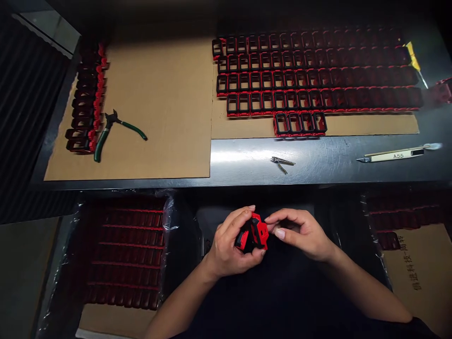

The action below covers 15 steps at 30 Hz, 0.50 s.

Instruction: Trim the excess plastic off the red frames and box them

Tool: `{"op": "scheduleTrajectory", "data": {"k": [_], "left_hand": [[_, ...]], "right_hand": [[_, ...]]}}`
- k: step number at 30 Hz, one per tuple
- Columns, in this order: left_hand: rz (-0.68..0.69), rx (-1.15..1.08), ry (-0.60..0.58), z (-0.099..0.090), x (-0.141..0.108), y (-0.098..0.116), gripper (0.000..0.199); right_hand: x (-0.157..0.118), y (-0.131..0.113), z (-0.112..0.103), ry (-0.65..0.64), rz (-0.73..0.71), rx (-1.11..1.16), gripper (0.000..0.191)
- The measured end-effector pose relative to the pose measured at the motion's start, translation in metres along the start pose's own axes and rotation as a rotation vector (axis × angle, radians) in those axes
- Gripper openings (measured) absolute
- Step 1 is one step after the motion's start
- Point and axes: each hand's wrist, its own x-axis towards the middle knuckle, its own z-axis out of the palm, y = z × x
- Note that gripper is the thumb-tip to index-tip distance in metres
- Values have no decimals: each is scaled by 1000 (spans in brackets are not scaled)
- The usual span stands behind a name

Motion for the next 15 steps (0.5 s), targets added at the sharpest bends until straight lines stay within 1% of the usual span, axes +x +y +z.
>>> {"op": "scheduleTrajectory", "data": {"k": [3,5,8,10,12,15], "left_hand": [[8,30,-16,1,-1,0,78],[13,56,-22,2,-2,0,84],[34,87,-36,1,-2,1,94],[48,112,-50,0,-2,2,95],[60,135,-53,0,0,3,96],[79,139,-16,-1,2,4,98]], "right_hand": [[1,0,7,-11,12,26,27],[3,2,12,-15,50,30,31],[4,5,16,-37,113,29,32],[5,7,17,-37,155,46,32],[6,9,16,-35,206,117,30],[8,13,14,-36,280,292,32]]}}
